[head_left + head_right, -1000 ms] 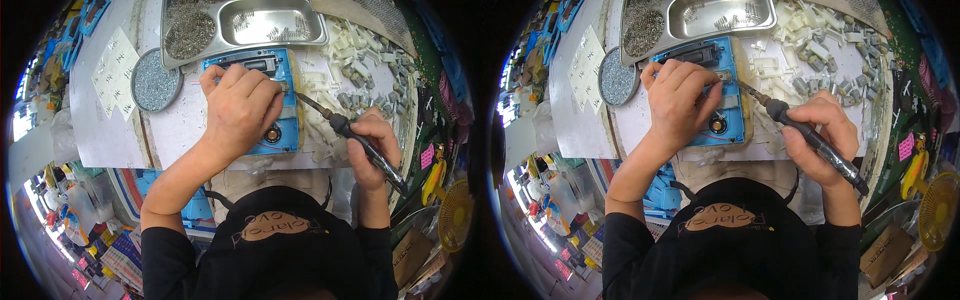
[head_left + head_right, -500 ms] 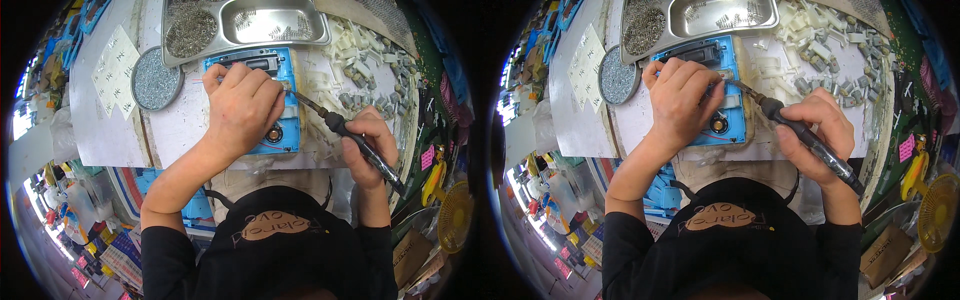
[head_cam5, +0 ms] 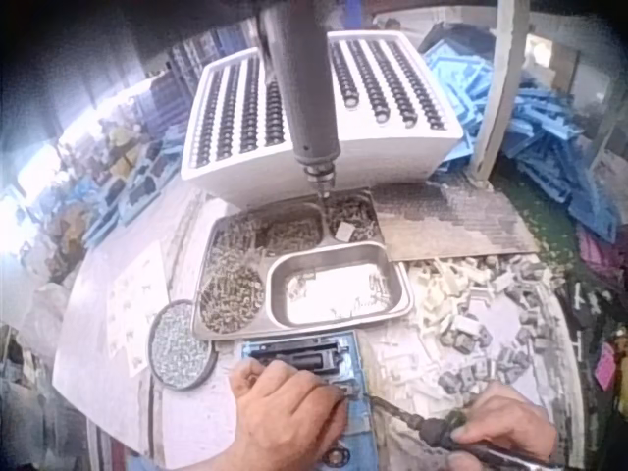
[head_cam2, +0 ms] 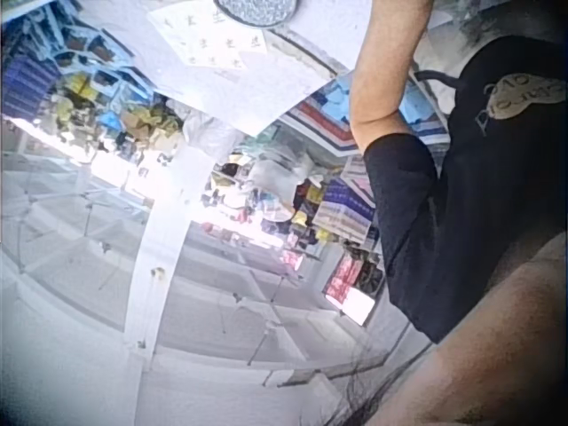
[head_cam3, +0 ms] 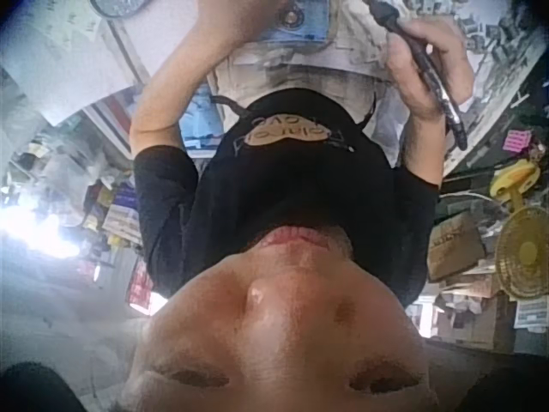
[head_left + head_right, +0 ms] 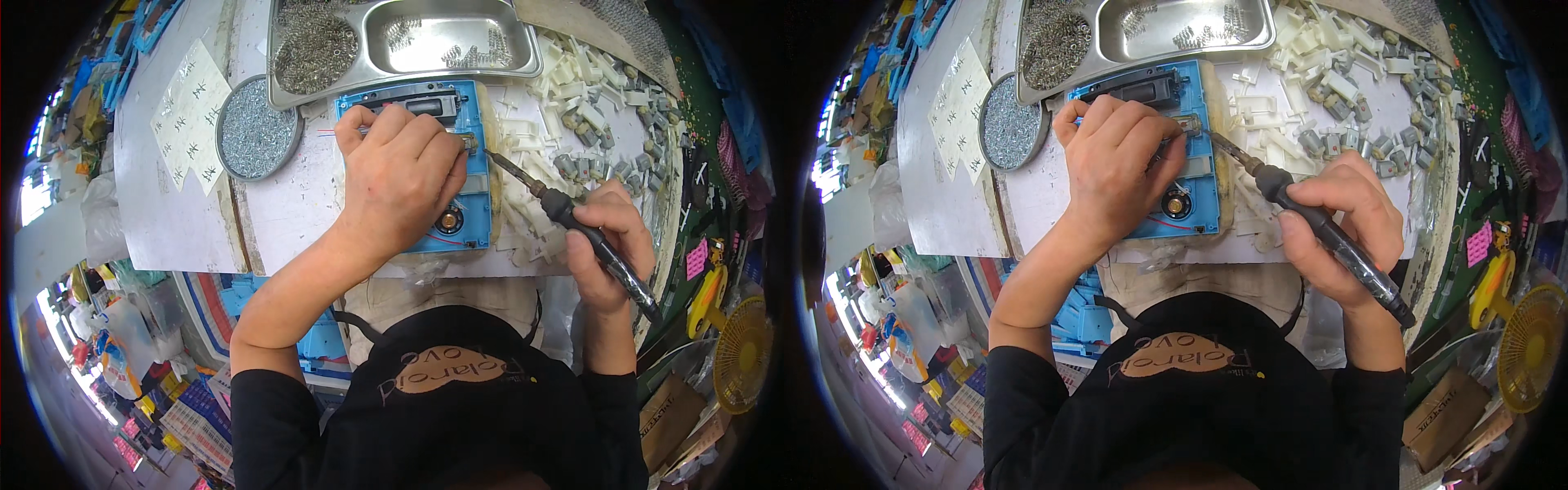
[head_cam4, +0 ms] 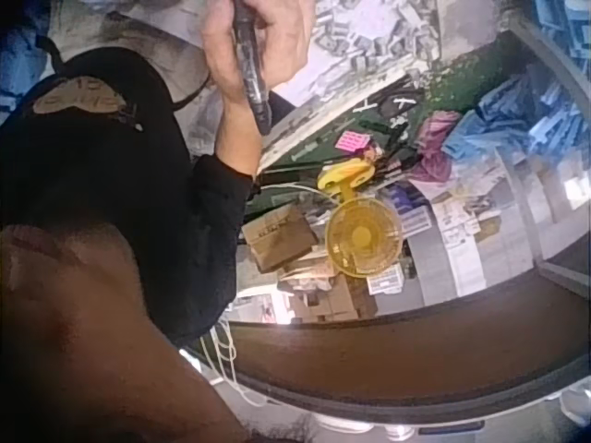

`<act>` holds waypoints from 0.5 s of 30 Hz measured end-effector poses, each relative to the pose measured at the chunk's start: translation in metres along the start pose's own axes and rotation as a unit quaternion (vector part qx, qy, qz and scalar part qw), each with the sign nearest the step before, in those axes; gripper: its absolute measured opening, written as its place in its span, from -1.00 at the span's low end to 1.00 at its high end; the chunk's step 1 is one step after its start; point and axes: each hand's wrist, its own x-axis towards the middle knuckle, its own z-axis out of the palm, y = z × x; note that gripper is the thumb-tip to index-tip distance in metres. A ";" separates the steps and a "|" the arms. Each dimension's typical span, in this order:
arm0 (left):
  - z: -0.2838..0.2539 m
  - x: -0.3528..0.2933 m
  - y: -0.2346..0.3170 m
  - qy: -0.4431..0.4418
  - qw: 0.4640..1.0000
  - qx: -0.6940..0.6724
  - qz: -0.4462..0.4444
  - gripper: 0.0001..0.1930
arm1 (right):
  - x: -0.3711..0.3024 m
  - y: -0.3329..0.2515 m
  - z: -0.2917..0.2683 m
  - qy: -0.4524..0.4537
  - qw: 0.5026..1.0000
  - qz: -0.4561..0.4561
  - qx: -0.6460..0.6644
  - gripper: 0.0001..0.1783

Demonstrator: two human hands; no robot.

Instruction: Assembling electronic components by soldering wires and using an electric screwdriver to secure a plastic casing.

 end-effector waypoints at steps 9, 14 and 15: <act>0.000 0.000 -0.001 0.005 1.000 -0.004 0.006 -0.82 | -0.001 0.002 -0.003 -0.004 1.000 -0.006 -0.002 -0.69; 0.000 0.001 0.000 0.006 1.000 -0.006 0.008 -0.81 | -0.009 0.000 0.002 0.046 0.997 0.030 0.052 -0.59; -0.001 0.001 0.000 0.007 1.000 -0.004 0.008 -0.81 | -0.010 0.000 0.003 0.054 0.996 0.034 0.065 -0.58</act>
